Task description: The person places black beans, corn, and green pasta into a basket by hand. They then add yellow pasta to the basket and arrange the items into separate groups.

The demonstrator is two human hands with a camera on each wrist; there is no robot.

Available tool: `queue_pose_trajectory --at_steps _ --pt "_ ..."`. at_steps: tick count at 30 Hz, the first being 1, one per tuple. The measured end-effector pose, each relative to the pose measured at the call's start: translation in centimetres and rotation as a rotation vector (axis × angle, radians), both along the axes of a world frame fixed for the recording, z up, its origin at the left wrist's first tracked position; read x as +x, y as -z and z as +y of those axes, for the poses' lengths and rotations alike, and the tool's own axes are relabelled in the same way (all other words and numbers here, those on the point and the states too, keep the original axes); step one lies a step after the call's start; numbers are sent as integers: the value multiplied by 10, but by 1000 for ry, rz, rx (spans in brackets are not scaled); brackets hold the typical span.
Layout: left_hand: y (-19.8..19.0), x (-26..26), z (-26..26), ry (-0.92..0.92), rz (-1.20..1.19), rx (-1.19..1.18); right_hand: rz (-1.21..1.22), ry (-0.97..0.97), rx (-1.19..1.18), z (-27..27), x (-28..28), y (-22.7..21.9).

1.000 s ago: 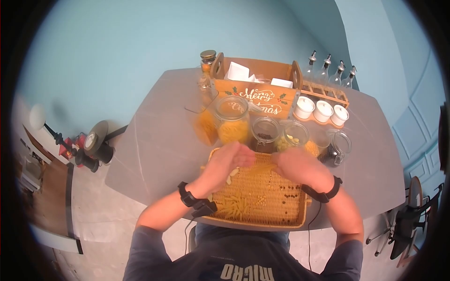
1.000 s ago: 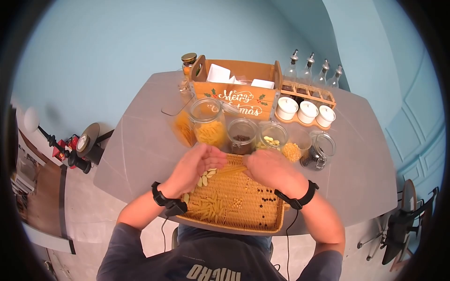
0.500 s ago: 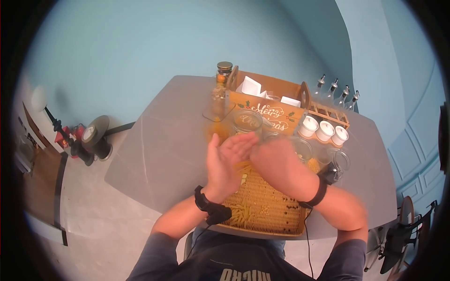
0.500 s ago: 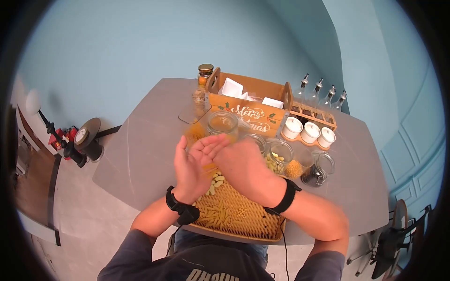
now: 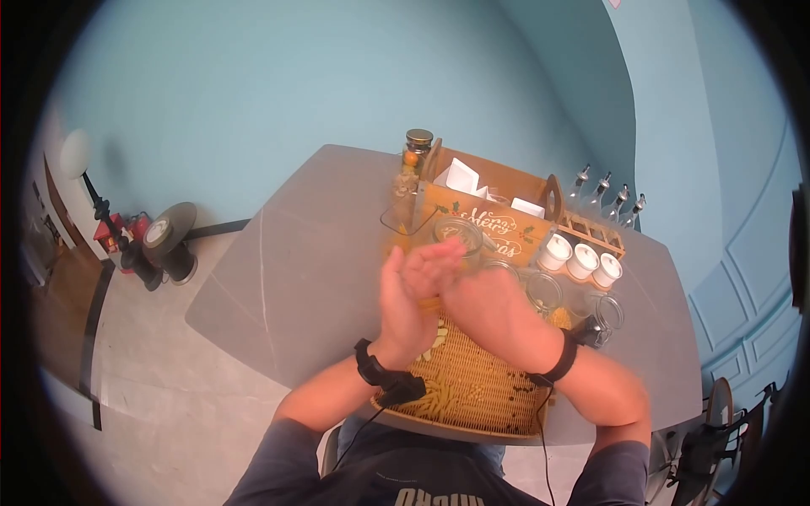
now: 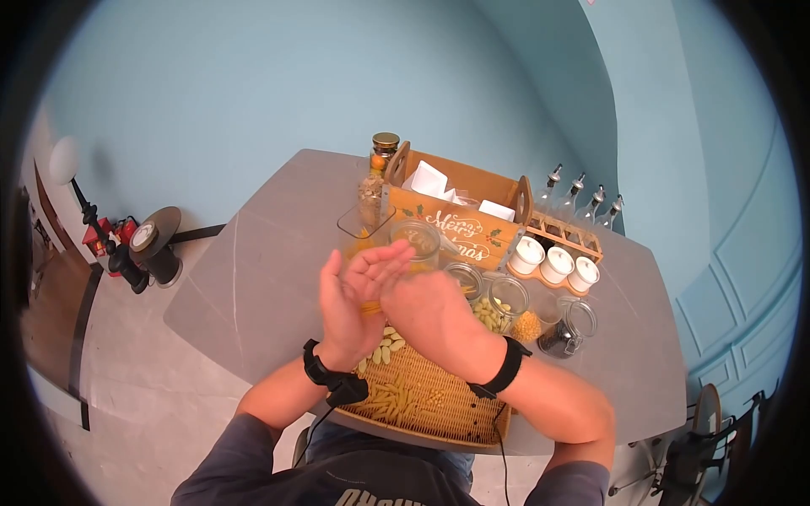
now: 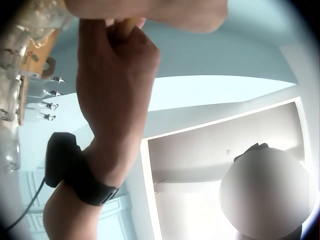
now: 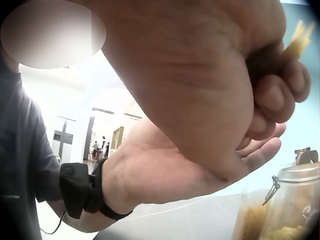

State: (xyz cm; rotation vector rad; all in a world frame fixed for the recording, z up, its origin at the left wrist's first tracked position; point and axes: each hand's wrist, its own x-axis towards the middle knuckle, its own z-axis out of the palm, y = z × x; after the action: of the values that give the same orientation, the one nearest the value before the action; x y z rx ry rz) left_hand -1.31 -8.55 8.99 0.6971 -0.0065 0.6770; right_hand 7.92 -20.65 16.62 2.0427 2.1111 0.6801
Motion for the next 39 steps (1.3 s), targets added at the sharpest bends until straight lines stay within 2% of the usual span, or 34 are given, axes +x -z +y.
queue_pose_trajectory --at_steps 6,9,12,15,18,21,24,27,29,30,33,36,38,39 --pt "0 8 -16 -127 63 298 82 74 24 -7 -2 0" --pt "2 11 -22 -108 125 296 138 133 51 -19 -1 10" --pt "13 11 -11 -247 345 852 269 232 55 -40 30 29" --pt "-6 2 -7 -73 594 1071 299 328 90 -59 37 40" --pt "2 13 -29 -39 476 1278 386 351 123 -70 37 54" --pt "11 19 -43 -111 236 1474 582 347 146 -75 41 63" --pt "11 23 -47 13 369 1500 773 377 162 -82 51 70" --pt "11 30 -46 -10 362 1609 899 341 231 -83 59 72" --pt "4 34 -33 -81 253 1604 994 285 269 -85 58 59" --pt "0 37 -25 -119 198 1599 1000 281 266 -87 57 52" --pt "-11 38 -7 -24 417 1501 995 249 256 -87 55 43" --pt "-5 43 1 -38 332 1567 967 198 242 -83 59 48" --pt "-9 42 3 53 392 1392 962 162 231 -81 66 56" --pt "-13 41 2 96 418 1306 1121 214 197 -81 66 51"
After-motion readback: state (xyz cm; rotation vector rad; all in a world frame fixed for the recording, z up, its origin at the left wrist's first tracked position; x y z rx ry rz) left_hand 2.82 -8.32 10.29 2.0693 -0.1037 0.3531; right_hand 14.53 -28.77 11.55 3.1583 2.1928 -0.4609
